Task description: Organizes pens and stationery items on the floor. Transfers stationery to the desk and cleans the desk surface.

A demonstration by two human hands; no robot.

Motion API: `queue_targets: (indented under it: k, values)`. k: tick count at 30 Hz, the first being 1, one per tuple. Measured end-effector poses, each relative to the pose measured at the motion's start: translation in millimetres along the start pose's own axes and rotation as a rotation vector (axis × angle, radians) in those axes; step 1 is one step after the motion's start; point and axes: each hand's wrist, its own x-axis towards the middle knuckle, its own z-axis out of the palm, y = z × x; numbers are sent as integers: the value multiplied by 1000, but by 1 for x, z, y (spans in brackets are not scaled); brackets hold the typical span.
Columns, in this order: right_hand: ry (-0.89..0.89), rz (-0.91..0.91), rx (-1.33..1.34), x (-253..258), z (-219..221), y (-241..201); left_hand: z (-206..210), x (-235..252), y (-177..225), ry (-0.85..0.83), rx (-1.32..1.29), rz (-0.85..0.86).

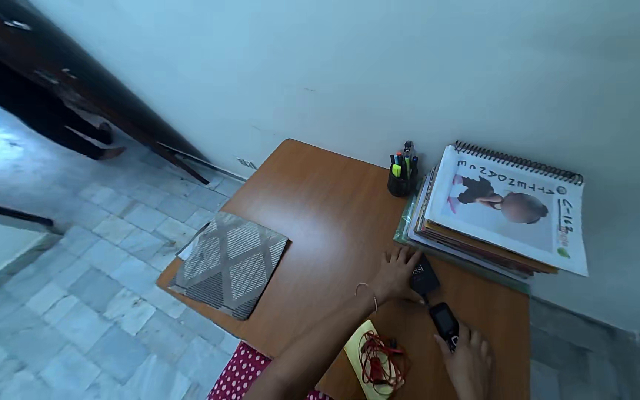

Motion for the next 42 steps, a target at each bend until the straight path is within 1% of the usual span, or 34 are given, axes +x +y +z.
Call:
queue_targets:
  k: [2,4,7,9,11,13,14,15,17,18,20,22,24,26,27,28,30,31,34,36,37,39,42]
  values:
    - [-51,13,-26,-1,-3,-2,9,2,9,-13,47,-30]
    - [-112,28,-52,1,-9,-6,12,3,10,26,31,-50]
    - [-200,52,-75,8,-18,-9,14,-3,5,92,-40,-119]
    - [-209,47,-81,8,-18,-6,19,-14,-4,142,-62,-185]
    - [-126,-47,-73,1,-16,-4,19,-28,-17,194,-86,-260]
    - [-23,-225,-28,-10,-13,-12,17,-46,-33,265,-130,-346]
    - [-34,-296,7,-17,-15,-19,17,-55,-42,301,-162,-386]
    - [-89,-341,37,-22,-19,-27,16,-63,-49,336,-199,-420]
    - [-307,-367,65,-32,-26,-45,14,-77,-58,345,-251,-474]
    - [-398,-383,70,-36,-24,-53,13,-84,-62,331,-263,-487]
    - [-504,-448,18,-51,-15,-68,7,-95,-67,281,-239,-483]
    - [-549,-531,-94,-68,0,-77,0,-106,-70,240,-180,-445]
    - [-596,-547,-224,-76,18,-83,-6,-116,-71,230,-122,-414]
    - [-555,-512,-273,-74,33,-87,-7,-125,-74,268,-95,-412]
    - [-524,-486,-269,-71,36,-89,-5,-131,-74,310,-123,-416]
    - [-487,-462,-245,-69,37,-91,-2,-137,-74,366,-189,-426]
    - [-422,-405,-174,-61,34,-94,10,-147,-73,459,-459,-468]
    - [-410,-373,-147,-57,31,-95,17,-152,-69,453,-649,-506]
    - [-377,-311,-128,-46,27,-91,54,-161,-46,343,-1176,-623]
    - [-357,-302,-104,-44,27,-89,75,-163,-19,280,-1400,-679]
    - [-347,-304,-89,-44,27,-88,81,-161,-6,266,-1481,-691]
    - [-313,-298,-46,-44,28,-86,87,-151,7,270,-1542,-703]
    - [-257,-260,76,-42,28,-83,86,-133,6,292,-1528,-685]
